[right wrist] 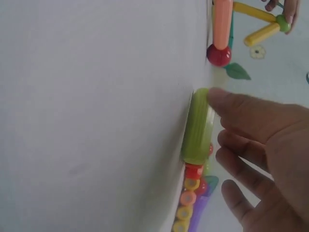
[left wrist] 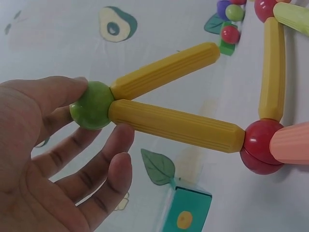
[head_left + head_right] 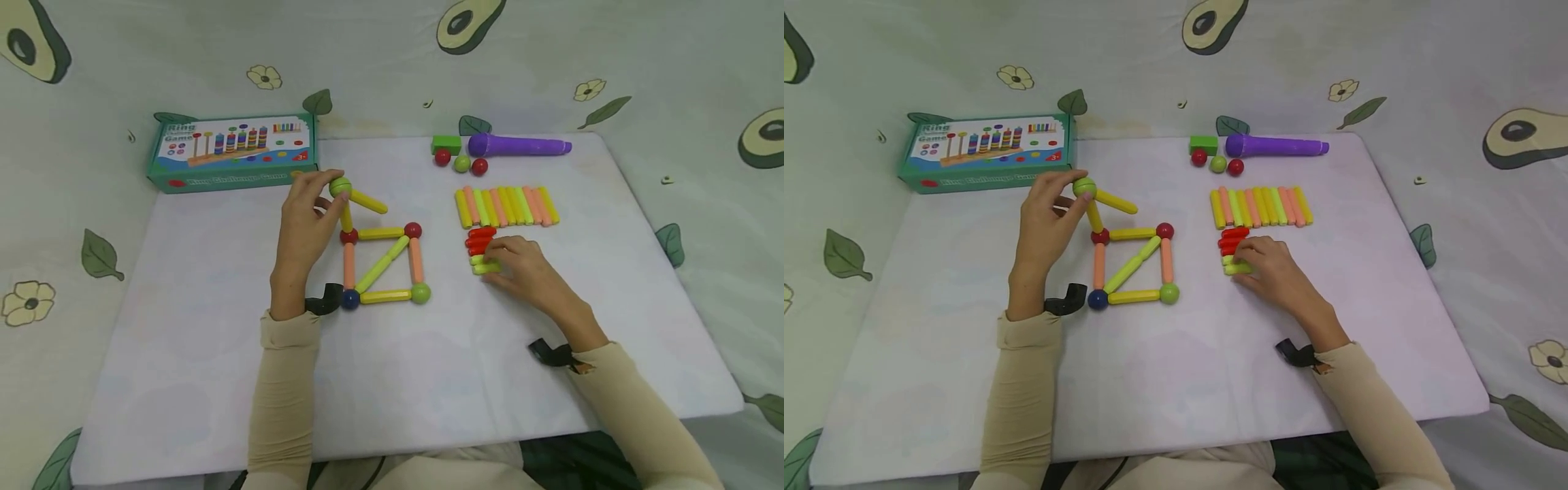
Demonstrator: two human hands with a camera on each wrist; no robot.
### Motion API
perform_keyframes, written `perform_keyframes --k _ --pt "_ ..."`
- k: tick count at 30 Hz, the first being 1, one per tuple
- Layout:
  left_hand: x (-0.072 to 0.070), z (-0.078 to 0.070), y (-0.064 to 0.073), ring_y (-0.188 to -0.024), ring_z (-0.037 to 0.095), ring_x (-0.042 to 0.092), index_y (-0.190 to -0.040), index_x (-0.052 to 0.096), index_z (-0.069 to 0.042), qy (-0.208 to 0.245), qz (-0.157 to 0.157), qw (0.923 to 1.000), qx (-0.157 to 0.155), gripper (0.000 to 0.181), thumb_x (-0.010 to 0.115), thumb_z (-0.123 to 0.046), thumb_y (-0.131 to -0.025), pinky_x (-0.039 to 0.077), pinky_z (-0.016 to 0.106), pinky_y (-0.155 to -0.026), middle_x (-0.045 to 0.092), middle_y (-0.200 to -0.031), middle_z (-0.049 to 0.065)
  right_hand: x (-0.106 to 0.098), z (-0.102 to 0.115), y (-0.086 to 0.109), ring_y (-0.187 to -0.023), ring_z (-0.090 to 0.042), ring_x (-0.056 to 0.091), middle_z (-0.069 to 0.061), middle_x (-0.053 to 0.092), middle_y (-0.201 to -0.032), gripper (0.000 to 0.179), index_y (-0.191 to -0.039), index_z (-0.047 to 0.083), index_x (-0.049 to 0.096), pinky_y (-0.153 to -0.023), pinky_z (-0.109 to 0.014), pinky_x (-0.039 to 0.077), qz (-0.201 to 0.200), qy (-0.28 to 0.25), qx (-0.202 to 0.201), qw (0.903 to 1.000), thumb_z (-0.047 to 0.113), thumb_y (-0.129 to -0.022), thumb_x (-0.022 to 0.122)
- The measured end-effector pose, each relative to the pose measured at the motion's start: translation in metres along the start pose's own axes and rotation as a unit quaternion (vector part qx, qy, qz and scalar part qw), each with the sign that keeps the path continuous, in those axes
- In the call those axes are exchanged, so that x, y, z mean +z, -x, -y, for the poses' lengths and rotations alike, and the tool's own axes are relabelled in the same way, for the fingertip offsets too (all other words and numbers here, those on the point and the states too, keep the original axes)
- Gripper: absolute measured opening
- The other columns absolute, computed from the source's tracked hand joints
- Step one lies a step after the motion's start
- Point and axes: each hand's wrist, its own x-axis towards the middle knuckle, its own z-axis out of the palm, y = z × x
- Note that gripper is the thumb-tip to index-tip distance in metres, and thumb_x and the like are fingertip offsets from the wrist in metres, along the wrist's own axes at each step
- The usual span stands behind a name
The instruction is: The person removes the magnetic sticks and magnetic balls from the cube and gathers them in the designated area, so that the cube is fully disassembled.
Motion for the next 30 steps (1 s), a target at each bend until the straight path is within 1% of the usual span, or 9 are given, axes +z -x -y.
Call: perform_keyframes --k 4,8,11,17,21,23,26,28,30 --pt "0.002 -0.001 -0.002 -0.098 0.015 0.059 -0.137 0.062 -0.02 0.001 -0.002 1.0 0.007 0.039 0.065 -0.029 -0.099 0.052 0.03 -0.083 0.053 -0.131 0.003 0.002 0.011 -0.005 -0.109 -0.028 0.054 -0.009 0.063 -0.111 0.028 -0.104 0.004 0.071 -0.09 -0.047 0.04 -0.005 -0.04 -0.004 0.9992 0.009 -0.08 0.085" --pt "0.002 -0.001 -0.004 -0.103 0.015 0.057 -0.137 0.062 -0.02 0.002 0.0 1.0 0.009 0.039 0.065 -0.029 -0.099 0.052 0.031 -0.083 0.053 -0.131 0.003 0.006 0.03 -0.027 -0.112 -0.025 0.054 -0.006 0.063 -0.115 0.025 -0.111 0.005 0.069 -0.095 -0.047 0.042 0.0 -0.079 -0.002 0.9969 0.01 -0.088 0.077" --pt "0.0 0.002 -0.003 -0.101 0.015 0.058 -0.137 0.062 -0.02 0.006 0.004 0.9999 0.012 0.04 0.066 -0.03 -0.098 0.053 0.03 -0.083 0.054 -0.13 0.003 0.011 0.047 -0.059 -0.112 -0.023 0.055 -0.005 0.064 -0.116 0.024 -0.115 0.006 0.068 -0.097 -0.045 0.045 -0.003 -0.107 -0.004 0.9942 0.01 -0.092 0.072" --pt "-0.005 0.009 0.0 -0.099 0.017 0.06 -0.136 0.062 -0.02 0.01 0.0 0.9998 0.016 0.041 0.069 -0.028 -0.097 0.054 0.032 -0.083 0.055 -0.128 0.003 0.029 0.079 -0.14 -0.115 -0.019 0.055 -0.005 0.064 -0.123 0.029 -0.124 0.007 0.065 -0.1 -0.035 0.045 -0.031 -0.169 -0.028 0.9847 0.019 -0.098 0.066" --pt "-0.002 0.01 0.001 -0.097 0.018 0.061 -0.136 0.063 -0.019 0.021 -0.002 0.9996 0.02 0.041 0.069 -0.027 -0.097 0.054 0.033 -0.083 0.055 -0.13 0.005 0.038 0.09 -0.177 -0.12 -0.017 0.052 -0.002 0.061 -0.128 0.035 -0.129 0.008 0.063 -0.103 -0.033 0.043 -0.038 -0.188 -0.016 0.9813 0.026 -0.099 0.065" --pt "0.0 0.009 0.001 -0.098 0.018 0.061 -0.137 0.062 -0.02 0.023 0.001 0.9996 0.02 0.041 0.068 -0.028 -0.097 0.053 0.034 -0.083 0.054 -0.131 0.005 0.041 0.092 -0.188 -0.118 -0.016 0.053 -0.001 0.062 -0.127 0.034 -0.129 0.01 0.064 -0.101 -0.034 0.044 -0.033 -0.202 -0.006 0.9788 0.027 -0.099 0.065" --pt "0.001 0.007 0.0 -0.098 0.019 0.062 -0.137 0.062 -0.02 0.021 0.002 0.9996 0.019 0.042 0.068 -0.028 -0.097 0.053 0.034 -0.084 0.054 -0.133 0.006 0.044 0.092 -0.196 -0.115 -0.014 0.056 0.0 0.064 -0.125 0.033 -0.128 0.011 0.066 -0.099 -0.04 0.046 -0.013 -0.236 0.004 0.9716 0.026 -0.099 0.066" --pt "0.002 0.006 0.0 -0.099 0.019 0.062 -0.137 0.062 -0.02 0.017 0.002 0.9996 0.021 0.042 0.068 -0.028 -0.097 0.054 0.035 -0.084 0.054 -0.133 0.006 0.046 0.092 -0.198 -0.111 -0.014 0.058 -0.001 0.066 -0.123 0.033 -0.128 0.01 0.067 -0.097 -0.041 0.047 -0.008 -0.248 -0.004 0.9687 0.024 -0.099 0.066" --pt "0.001 0.005 -0.001 -0.098 0.019 0.062 -0.137 0.063 -0.019 0.016 0.001 0.9996 0.025 0.042 0.069 -0.027 -0.096 0.054 0.035 -0.084 0.054 -0.132 0.006 0.046 0.091 -0.199 -0.11 -0.015 0.059 -0.003 0.068 -0.12 0.034 -0.128 0.008 0.067 -0.098 -0.041 0.047 -0.01 -0.242 -0.021 0.9699 0.023 -0.098 0.068"
